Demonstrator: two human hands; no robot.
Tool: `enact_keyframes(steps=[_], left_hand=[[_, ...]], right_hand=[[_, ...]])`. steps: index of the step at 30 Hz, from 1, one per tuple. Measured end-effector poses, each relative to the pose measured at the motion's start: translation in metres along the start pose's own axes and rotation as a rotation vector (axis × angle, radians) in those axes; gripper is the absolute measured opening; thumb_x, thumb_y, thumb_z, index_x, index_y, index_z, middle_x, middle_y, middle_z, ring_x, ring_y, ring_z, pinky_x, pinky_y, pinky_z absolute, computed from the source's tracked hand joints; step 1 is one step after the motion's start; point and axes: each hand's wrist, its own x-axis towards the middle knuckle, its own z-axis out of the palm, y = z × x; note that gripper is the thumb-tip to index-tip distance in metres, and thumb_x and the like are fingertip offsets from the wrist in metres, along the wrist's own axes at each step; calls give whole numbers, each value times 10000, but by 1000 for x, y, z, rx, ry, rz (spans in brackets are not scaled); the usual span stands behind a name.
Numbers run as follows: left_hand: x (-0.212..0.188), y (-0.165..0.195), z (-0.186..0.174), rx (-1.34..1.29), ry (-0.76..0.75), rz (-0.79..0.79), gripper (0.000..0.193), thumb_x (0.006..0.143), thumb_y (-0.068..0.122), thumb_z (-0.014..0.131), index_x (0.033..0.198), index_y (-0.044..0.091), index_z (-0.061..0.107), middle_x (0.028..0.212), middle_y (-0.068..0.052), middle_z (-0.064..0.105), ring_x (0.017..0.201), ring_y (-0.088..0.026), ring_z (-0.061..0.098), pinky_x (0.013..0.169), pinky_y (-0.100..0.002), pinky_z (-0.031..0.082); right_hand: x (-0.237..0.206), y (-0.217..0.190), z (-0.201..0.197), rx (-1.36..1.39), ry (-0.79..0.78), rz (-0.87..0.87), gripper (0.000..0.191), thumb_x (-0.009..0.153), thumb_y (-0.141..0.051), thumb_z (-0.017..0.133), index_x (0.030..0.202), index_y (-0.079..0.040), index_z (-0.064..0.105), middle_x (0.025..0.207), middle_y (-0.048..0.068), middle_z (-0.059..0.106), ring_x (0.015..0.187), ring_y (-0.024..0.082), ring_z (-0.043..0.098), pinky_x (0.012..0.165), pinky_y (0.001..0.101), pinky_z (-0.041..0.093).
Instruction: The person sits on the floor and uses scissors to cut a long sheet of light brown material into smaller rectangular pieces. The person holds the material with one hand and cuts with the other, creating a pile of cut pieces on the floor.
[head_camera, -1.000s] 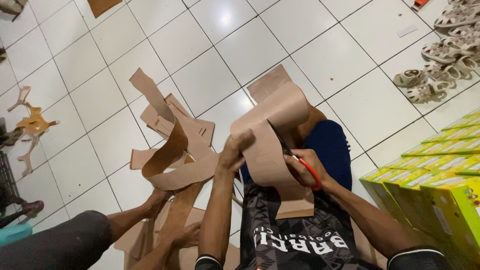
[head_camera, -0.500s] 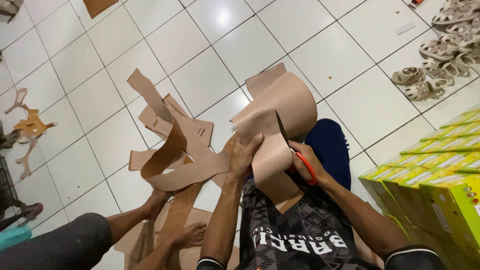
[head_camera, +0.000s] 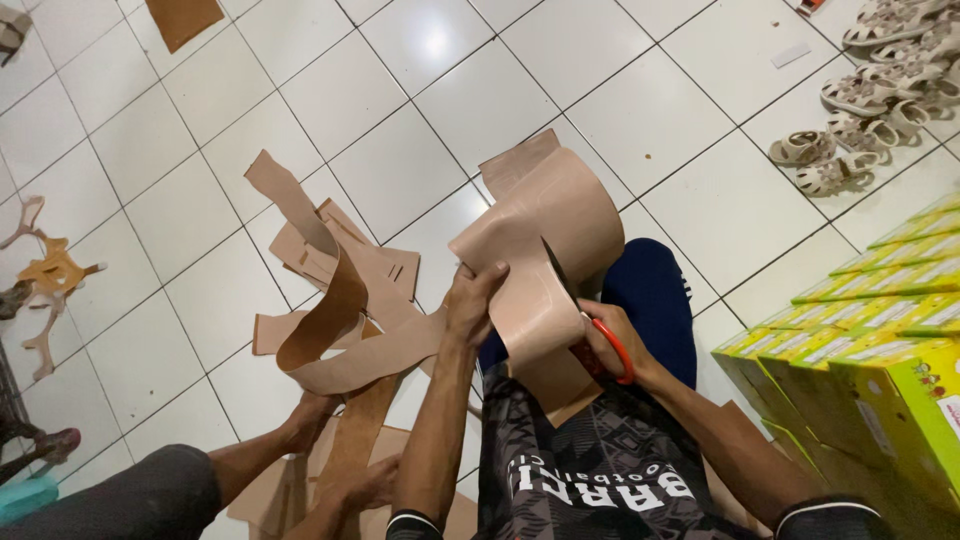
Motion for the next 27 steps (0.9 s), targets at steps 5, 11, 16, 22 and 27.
enact_keyframes(steps=[5, 11, 16, 22, 27], left_hand=[[-19, -23, 14, 27, -35, 112, 303, 974, 66, 666, 1243, -56, 599, 1120, -103, 688, 960, -168, 679, 802, -293, 591], [-25, -25, 11, 11, 15, 106, 285, 970, 69, 667, 1215, -65, 615, 1100, -99, 692, 945, -162, 679, 796, -301, 577], [-21, -36, 5, 126, 35, 198, 300, 981, 95, 688, 1221, -73, 625, 1077, -89, 693, 936, -139, 654, 801, -260, 554], [-22, -30, 6, 150, -2, 101, 307, 947, 132, 699, 1158, -80, 630, 1034, -87, 702, 910, -152, 675, 795, -273, 567], [-10, 11, 6, -172, -14, -133, 297, 904, 168, 713, 1109, -4, 584, 938, -91, 660, 860, -194, 668, 733, -332, 593]], right_hand=[[10, 11, -1, -22, 35, -263, 314, 1000, -157, 441, 1053, 52, 669, 778, 86, 708, 659, 133, 666, 597, 276, 540], [9, 6, -3, -70, -12, -151, 408, 960, -148, 440, 1281, 39, 606, 916, 162, 762, 738, 189, 726, 688, 311, 588], [9, 3, -5, -105, -11, -227, 425, 960, -125, 415, 1304, 33, 607, 944, 162, 765, 757, 182, 730, 711, 308, 588], [2, 5, -3, -52, 68, -151, 343, 1020, -207, 505, 1106, 41, 726, 818, 125, 782, 696, 151, 688, 658, 310, 566], [-10, -10, -5, -33, 15, -134, 352, 1017, -263, 548, 1053, 36, 731, 763, 86, 715, 657, 111, 643, 591, 281, 508]])
